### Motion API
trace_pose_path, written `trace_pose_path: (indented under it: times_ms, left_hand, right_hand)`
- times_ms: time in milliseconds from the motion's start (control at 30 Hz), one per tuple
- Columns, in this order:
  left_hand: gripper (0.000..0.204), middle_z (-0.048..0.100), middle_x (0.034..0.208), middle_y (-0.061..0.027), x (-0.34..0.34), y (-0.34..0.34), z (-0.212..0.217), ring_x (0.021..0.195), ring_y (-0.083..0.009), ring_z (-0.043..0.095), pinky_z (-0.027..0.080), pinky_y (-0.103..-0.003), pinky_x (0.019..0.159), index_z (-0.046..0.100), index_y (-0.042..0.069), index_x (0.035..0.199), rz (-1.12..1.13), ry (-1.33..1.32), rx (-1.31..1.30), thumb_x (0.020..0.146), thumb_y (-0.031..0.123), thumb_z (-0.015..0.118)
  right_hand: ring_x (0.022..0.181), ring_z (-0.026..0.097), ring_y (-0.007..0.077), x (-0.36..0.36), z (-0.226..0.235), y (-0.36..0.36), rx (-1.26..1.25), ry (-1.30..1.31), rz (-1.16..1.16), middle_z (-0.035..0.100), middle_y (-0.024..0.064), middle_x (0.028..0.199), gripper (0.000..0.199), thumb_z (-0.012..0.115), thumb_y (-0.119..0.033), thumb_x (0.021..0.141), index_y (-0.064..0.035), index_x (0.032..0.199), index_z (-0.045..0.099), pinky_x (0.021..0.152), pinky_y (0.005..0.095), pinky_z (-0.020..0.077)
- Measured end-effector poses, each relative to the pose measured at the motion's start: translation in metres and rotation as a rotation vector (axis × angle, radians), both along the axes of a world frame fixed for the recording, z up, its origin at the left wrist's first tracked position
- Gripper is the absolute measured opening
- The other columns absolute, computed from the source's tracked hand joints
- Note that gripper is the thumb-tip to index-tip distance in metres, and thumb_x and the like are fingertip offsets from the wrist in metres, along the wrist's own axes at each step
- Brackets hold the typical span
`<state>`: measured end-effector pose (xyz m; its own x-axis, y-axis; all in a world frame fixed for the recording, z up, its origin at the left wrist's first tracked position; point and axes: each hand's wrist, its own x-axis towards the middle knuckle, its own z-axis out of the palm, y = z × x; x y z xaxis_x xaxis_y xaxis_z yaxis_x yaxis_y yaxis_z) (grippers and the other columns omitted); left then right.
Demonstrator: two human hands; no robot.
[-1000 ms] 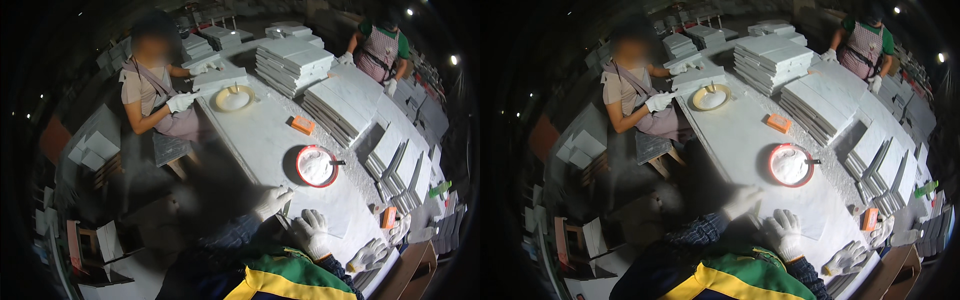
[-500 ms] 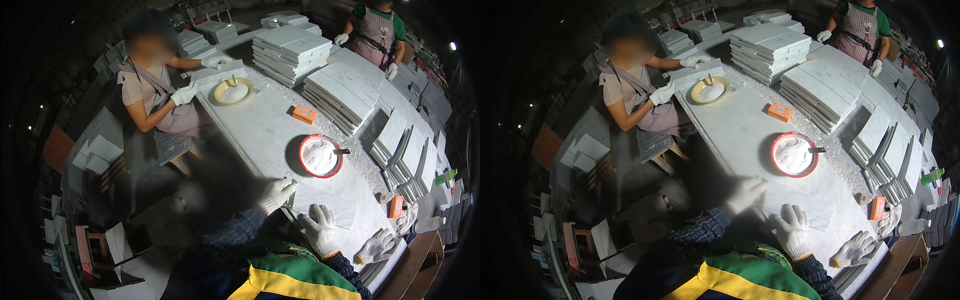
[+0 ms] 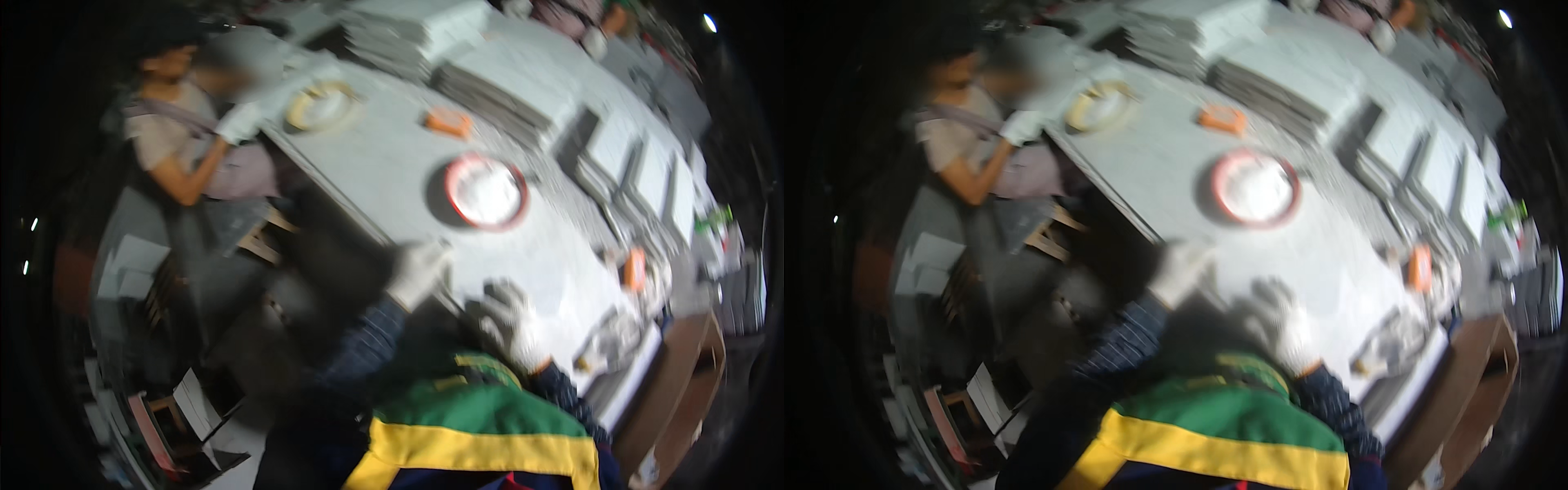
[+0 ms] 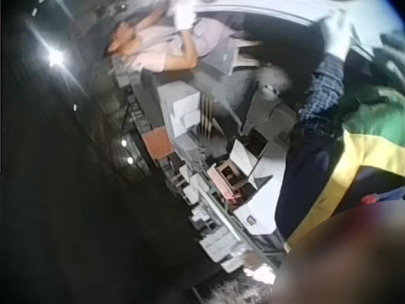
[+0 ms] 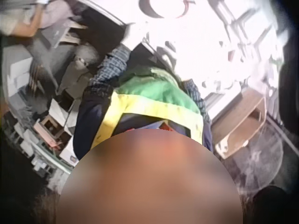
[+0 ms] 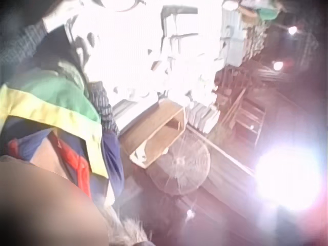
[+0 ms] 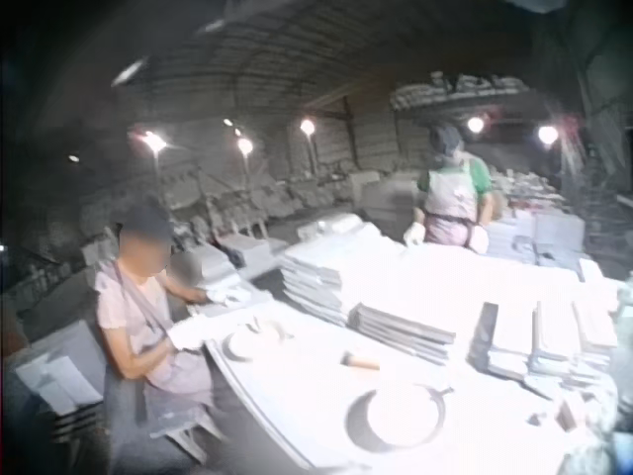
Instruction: The person applies a white compound to the edges of rectangular tiles using a small metal tool, then smooths and wipes the edges with a cloth and an orange block. The person repeats this process on multiple tiles, handling them one at a time and placing finished pieces aside.
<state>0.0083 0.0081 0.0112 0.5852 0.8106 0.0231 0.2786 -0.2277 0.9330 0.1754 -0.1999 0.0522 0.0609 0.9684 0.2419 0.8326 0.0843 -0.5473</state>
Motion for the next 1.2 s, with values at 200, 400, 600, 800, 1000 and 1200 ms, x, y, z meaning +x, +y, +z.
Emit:
trace_pose_path:
  times_ms: [200,400,600,800,1000,1200]
  left_hand:
    - [0.025,0.068,0.09,0.0041,-0.005,0.007,-0.013,0.081,-0.0038,0.057,0.048,-0.022,0.074,0.076,-0.001,0.116,-0.025,-0.068,-0.238,0.107,0.018,0.062]
    - [0.028,0.07,0.095,0.0005,-0.004,0.012,-0.009,0.084,-0.0062,0.059,0.05,-0.024,0.079,0.074,-0.004,0.119,-0.079,-0.01,-0.215,0.108,0.018,0.059]
    - [0.029,0.075,0.121,-0.0172,-0.007,0.023,-0.018,0.102,-0.0239,0.074,0.057,-0.034,0.09,0.071,-0.001,0.093,-0.089,-0.107,-0.376,0.106,0.023,0.061]
    - [0.029,0.075,0.121,-0.017,-0.008,0.025,-0.015,0.103,-0.0237,0.073,0.057,-0.033,0.088,0.069,0.0,0.09,-0.018,-0.201,-0.528,0.106,0.022,0.06]
    - [0.026,0.075,0.119,-0.015,-0.006,0.02,-0.015,0.099,-0.0211,0.073,0.058,-0.033,0.085,0.07,0.001,0.092,0.036,-0.2,-0.564,0.106,0.02,0.061]
    - [0.025,0.075,0.114,-0.0123,-0.01,0.032,-0.038,0.096,-0.02,0.074,0.059,-0.033,0.084,0.068,0.002,0.089,-0.013,-0.129,-0.445,0.105,0.02,0.064]
  right_hand:
    - [0.132,0.053,0.0449,0.04,-0.031,-0.082,-0.017,-0.172,-0.521,0.061,0.0184,0.14,0.04,0.075,-0.018,0.088,-0.0079,0.126,0.07,0.111,0.053,0.0453]
    - [0.139,0.049,0.043,0.04,-0.017,-0.095,-0.093,-0.234,-0.817,0.057,0.0199,0.149,0.043,0.076,-0.021,0.092,-0.0079,0.132,0.07,0.116,0.0537,0.0411]
    - [0.094,0.061,0.0302,0.003,0.004,-0.008,0.166,-0.189,-0.265,0.058,0.008,0.094,0.013,0.072,-0.01,0.076,-0.0125,0.084,0.063,0.08,0.0454,0.0524]
    - [0.131,0.054,0.0404,-0.024,-0.002,0.043,0.049,-0.15,-0.13,0.059,0.0135,0.136,0.042,0.079,-0.026,0.082,-0.015,0.121,0.067,0.106,0.0545,0.0475]
    - [0.123,0.057,0.0374,-0.016,0.003,0.038,0.104,-0.145,0.005,0.06,0.0104,0.124,0.031,0.076,-0.024,0.084,-0.0164,0.113,0.069,0.102,0.0519,0.0484]
    - [0.112,0.059,0.0346,-0.009,0.007,0.035,0.227,-0.075,-0.014,0.06,0.0089,0.108,0.019,0.071,-0.02,0.085,-0.0179,0.104,0.07,0.094,0.048,0.05]
